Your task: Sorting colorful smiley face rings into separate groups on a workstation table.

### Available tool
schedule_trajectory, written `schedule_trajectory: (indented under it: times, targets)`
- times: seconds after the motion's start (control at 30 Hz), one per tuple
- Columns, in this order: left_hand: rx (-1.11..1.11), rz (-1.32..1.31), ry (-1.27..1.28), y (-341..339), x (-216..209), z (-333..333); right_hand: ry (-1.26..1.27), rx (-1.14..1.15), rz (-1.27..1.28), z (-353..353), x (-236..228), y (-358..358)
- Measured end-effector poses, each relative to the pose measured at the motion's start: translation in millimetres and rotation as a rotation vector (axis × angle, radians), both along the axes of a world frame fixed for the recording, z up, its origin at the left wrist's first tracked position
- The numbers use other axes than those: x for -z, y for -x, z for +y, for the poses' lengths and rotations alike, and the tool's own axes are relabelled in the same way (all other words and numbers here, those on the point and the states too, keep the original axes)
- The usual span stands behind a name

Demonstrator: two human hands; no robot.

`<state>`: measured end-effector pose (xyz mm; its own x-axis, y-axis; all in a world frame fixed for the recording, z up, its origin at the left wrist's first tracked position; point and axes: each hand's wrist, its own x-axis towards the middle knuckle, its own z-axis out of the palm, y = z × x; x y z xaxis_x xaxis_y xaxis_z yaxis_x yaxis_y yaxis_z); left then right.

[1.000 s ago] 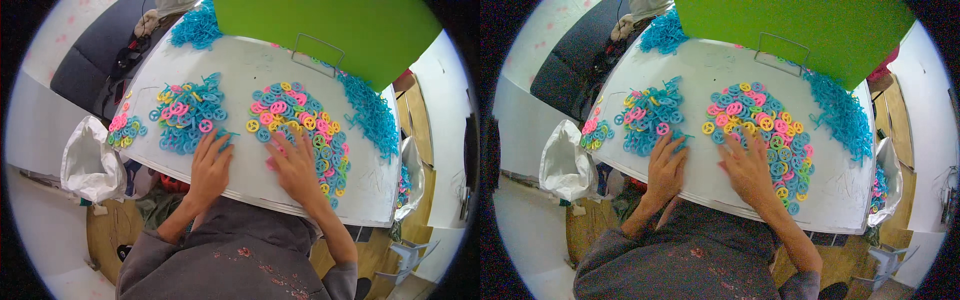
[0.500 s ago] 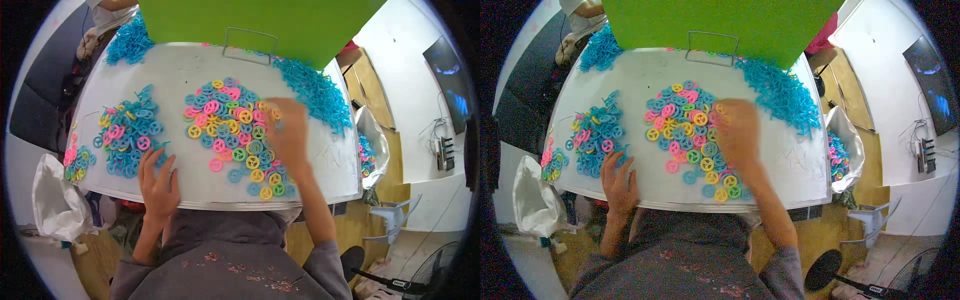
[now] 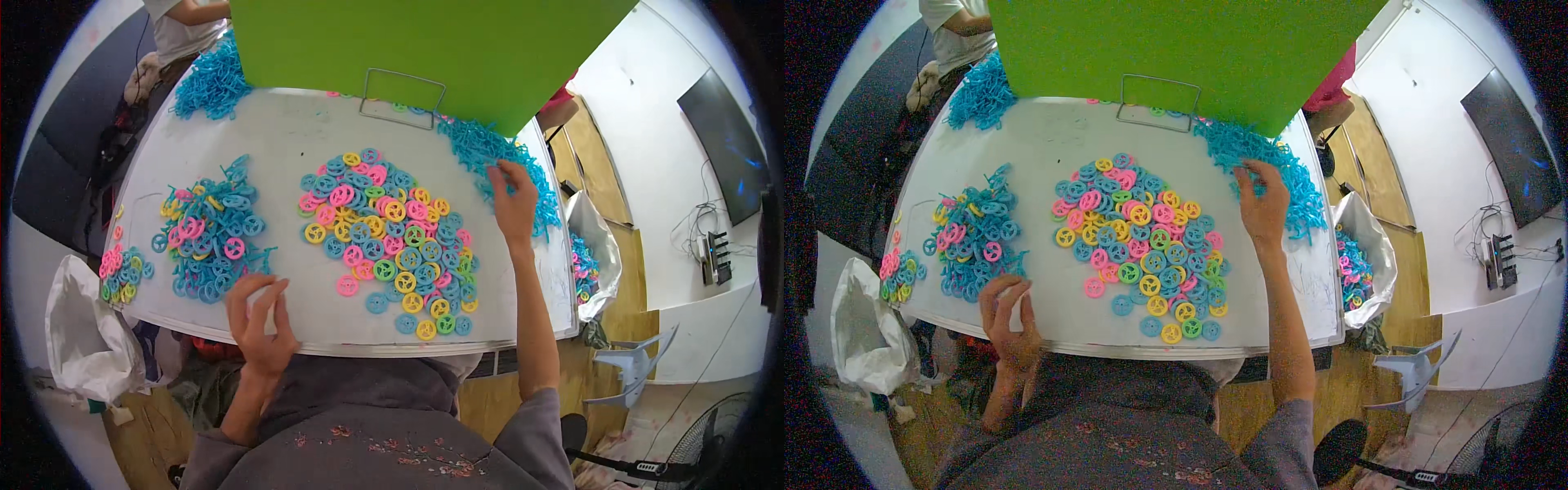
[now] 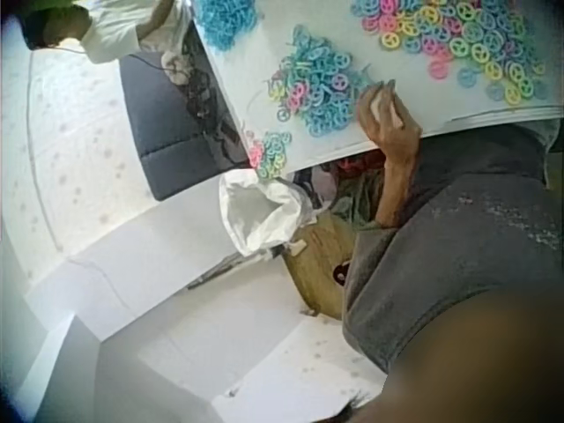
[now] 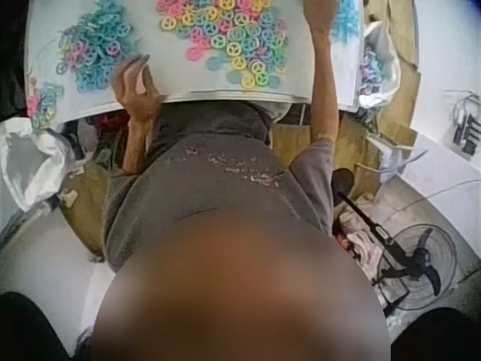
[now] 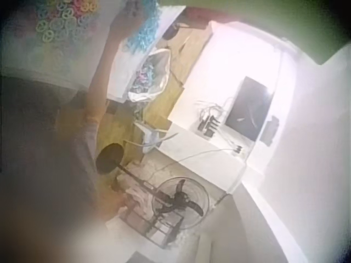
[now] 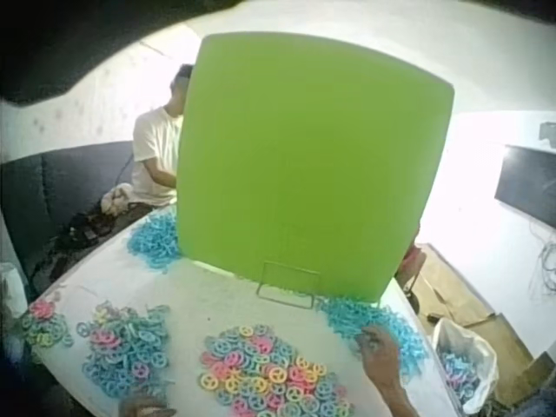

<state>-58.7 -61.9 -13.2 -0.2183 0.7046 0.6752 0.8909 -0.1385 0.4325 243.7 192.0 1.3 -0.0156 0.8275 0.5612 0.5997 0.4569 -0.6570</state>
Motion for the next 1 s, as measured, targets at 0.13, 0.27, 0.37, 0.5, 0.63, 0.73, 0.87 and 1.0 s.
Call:
schedule_trajectory:
  times: [0.13,0.27,0.37,0.5,0.63,0.73,0.87,1.0]
  targets:
    - [0.248,-0.588,0.023,-35.8,-16.6,18.9,0.425,-0.286,0.448,-53.4,-23.4,30.2]
    - [0.491,-0.891,0.075,-68.4,-42.4,59.2,0.633,-0.434,0.411,-110.5,-40.5,55.0]
    - [0.548,-0.952,0.114,-78.0,-35.6,65.1,0.632,-0.488,0.458,-133.9,-33.1,65.8]
    - [0.402,-0.625,-0.038,-76.7,-30.4,60.1,0.657,-0.534,0.494,-148.2,-31.8,79.7]
    - [0.358,-0.469,-0.117,-72.6,-19.0,55.7,0.898,-0.509,0.564,-154.1,-22.7,81.0]
    - [0.372,-0.416,-0.123,-72.3,-16.0,54.9,0.951,-0.538,0.591,-151.8,-14.2,78.8]
    - [0.415,-0.647,-0.017,-72.8,-20.2,50.1,0.823,-0.551,0.677,-153.9,-17.1,86.6]
    - [0.578,-1.355,0.418,-63.2,-16.7,46.7,0.721,-0.565,0.572,-156.2,-7.2,81.8]
